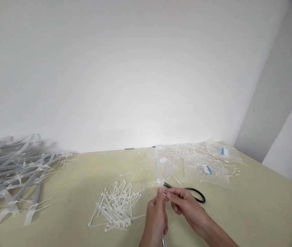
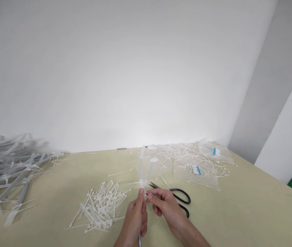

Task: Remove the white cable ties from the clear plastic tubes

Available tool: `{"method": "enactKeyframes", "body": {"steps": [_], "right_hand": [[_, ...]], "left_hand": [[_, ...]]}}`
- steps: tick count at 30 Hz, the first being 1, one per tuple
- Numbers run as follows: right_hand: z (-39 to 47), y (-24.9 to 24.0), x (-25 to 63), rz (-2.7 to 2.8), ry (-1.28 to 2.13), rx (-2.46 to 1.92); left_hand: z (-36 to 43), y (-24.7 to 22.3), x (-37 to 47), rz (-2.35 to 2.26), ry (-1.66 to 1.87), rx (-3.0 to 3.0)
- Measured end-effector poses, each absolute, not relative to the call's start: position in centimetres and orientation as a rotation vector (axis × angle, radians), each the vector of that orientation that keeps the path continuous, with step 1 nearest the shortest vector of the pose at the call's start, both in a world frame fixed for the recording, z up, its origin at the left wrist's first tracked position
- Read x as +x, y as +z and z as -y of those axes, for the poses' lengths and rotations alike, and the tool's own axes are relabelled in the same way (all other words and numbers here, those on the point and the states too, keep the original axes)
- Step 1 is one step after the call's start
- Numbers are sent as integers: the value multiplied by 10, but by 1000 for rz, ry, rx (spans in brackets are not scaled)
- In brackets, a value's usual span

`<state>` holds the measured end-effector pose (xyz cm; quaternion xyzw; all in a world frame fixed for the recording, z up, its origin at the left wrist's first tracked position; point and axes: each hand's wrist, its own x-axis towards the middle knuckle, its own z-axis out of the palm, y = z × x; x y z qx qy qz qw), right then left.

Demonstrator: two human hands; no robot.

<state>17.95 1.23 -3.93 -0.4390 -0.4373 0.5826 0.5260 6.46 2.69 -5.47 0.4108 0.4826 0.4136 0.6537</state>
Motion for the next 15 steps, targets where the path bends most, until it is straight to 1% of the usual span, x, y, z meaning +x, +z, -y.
{"method": "enactKeyframes", "body": {"steps": [7,15], "right_hand": [[-10,-39,171,1225,1127,-1180],[-5,-40,167,1220,1112,-1150]], "left_hand": [[-27,-56,66,-1119,943,1008],[-23,-59,67,-1109,1030,1010]]}}
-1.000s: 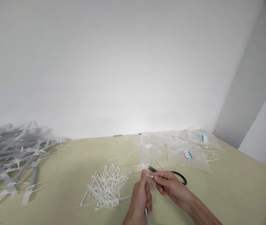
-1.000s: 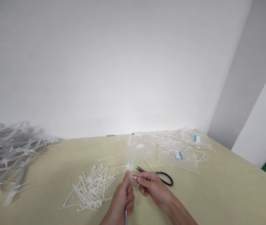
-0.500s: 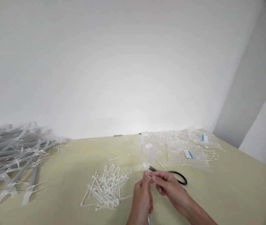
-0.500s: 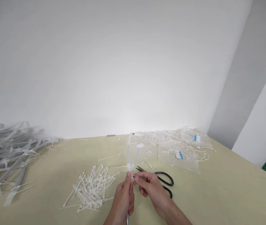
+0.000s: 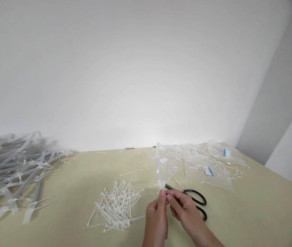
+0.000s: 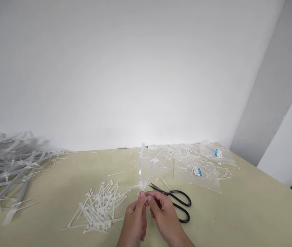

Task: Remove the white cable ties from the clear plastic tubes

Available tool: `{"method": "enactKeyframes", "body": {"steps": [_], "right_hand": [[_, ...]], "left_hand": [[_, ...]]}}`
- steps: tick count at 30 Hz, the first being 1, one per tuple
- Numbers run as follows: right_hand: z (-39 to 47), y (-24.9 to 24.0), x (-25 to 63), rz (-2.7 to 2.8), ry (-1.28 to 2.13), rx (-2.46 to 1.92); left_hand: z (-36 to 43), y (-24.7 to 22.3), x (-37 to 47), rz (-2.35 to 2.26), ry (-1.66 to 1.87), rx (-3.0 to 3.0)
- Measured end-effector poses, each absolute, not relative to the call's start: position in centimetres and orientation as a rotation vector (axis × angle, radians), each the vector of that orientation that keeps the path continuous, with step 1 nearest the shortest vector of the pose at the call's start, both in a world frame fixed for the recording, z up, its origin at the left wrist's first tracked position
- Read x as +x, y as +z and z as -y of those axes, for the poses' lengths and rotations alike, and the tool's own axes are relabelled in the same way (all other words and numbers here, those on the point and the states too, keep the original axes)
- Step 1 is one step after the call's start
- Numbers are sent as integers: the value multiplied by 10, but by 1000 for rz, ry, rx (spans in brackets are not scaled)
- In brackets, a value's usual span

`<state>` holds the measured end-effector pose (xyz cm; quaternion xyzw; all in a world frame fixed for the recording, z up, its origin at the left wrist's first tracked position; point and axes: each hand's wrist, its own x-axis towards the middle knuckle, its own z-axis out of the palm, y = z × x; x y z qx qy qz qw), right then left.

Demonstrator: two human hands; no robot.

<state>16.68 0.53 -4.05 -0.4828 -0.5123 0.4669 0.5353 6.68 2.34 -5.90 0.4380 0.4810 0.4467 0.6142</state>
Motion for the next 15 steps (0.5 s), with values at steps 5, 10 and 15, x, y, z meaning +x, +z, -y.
{"method": "enactKeyframes", "body": {"steps": [5,10,15], "right_hand": [[-2,-35,167,983,1394,-960],[-2,-34,164,840,1584,-830],[-3,-42,160,822,1546,-899]], "left_hand": [[-17,-46,67,-1075,1056,980],[-15,-40,66,-1066,1068,1018],[-18,-47,67,-1086,1039,1018]]}}
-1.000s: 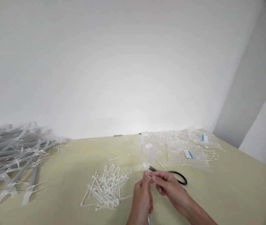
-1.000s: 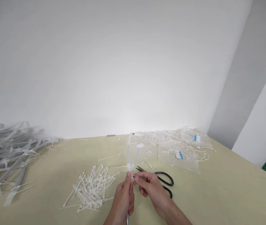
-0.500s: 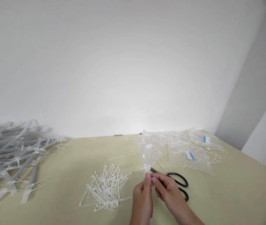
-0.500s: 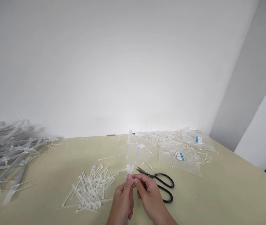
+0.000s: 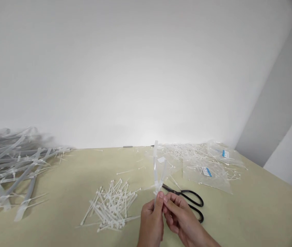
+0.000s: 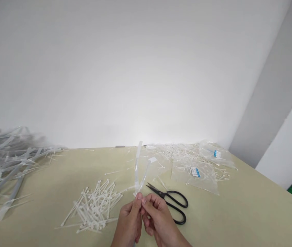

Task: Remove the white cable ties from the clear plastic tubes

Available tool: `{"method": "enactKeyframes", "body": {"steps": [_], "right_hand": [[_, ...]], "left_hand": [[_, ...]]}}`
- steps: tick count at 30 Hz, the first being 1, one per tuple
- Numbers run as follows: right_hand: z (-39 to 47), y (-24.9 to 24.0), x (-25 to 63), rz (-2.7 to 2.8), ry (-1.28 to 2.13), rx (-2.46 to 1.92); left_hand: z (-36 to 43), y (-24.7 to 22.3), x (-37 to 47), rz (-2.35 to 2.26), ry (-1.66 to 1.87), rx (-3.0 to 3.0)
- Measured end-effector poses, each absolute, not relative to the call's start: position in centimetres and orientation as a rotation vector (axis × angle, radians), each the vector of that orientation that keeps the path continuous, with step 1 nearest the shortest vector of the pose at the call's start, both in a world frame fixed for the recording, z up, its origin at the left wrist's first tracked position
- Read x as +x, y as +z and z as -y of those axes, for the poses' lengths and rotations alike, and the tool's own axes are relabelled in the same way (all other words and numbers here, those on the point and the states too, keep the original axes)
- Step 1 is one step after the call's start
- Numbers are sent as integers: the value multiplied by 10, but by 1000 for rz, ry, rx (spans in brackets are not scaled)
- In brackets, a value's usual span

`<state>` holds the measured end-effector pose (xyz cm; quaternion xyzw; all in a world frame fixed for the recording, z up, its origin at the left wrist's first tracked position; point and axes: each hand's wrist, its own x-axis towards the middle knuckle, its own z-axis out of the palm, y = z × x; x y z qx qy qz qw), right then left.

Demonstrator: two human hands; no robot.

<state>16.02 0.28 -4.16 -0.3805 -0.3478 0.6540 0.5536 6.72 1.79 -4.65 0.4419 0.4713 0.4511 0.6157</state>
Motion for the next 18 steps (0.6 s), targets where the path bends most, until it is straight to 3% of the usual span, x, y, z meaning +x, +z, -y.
{"method": "enactKeyframes", "body": {"steps": [11,18], "right_hand": [[-5,-35,177,893,1468,-920],[2,-34,172,1023,1223,-1052]], "left_hand": [[-13,-35,66,-616,824,557],[-23,-39,62,-1001,1092,833]]}}
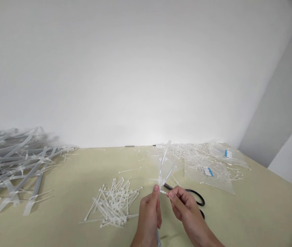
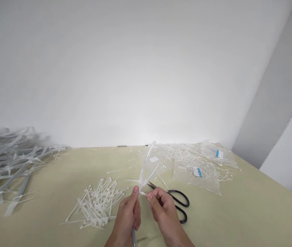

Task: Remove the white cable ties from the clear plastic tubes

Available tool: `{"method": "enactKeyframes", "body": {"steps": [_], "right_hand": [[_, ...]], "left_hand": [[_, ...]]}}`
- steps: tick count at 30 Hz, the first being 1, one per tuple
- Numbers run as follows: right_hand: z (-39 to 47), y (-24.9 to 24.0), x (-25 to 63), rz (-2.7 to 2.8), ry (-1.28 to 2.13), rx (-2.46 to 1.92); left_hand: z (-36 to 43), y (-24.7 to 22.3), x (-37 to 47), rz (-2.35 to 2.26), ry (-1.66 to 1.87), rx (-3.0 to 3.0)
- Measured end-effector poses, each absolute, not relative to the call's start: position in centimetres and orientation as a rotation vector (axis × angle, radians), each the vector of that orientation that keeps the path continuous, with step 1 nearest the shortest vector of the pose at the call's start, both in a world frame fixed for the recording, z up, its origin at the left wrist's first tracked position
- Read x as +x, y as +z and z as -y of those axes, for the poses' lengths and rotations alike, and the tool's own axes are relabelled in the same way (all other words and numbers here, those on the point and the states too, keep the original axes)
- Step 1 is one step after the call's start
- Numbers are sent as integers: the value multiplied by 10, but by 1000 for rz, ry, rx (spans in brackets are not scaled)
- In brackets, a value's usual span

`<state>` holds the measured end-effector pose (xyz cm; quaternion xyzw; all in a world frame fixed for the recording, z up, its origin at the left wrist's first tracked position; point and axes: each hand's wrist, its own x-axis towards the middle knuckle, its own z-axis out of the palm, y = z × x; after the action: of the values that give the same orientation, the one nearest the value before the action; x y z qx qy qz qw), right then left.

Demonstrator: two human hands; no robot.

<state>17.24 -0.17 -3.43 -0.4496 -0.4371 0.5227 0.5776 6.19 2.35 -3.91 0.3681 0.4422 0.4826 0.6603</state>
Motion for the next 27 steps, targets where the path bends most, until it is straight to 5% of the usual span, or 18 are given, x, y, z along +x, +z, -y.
{"method": "enactKeyframes", "body": {"steps": [16,27], "right_hand": [[-4,-40,175,1172,1194,-963],[-11,-48,177,1143,1189,-961]], "left_hand": [[-28,-38,60,-1069,1189,837],[-11,-24,64,-675,973,626]]}}
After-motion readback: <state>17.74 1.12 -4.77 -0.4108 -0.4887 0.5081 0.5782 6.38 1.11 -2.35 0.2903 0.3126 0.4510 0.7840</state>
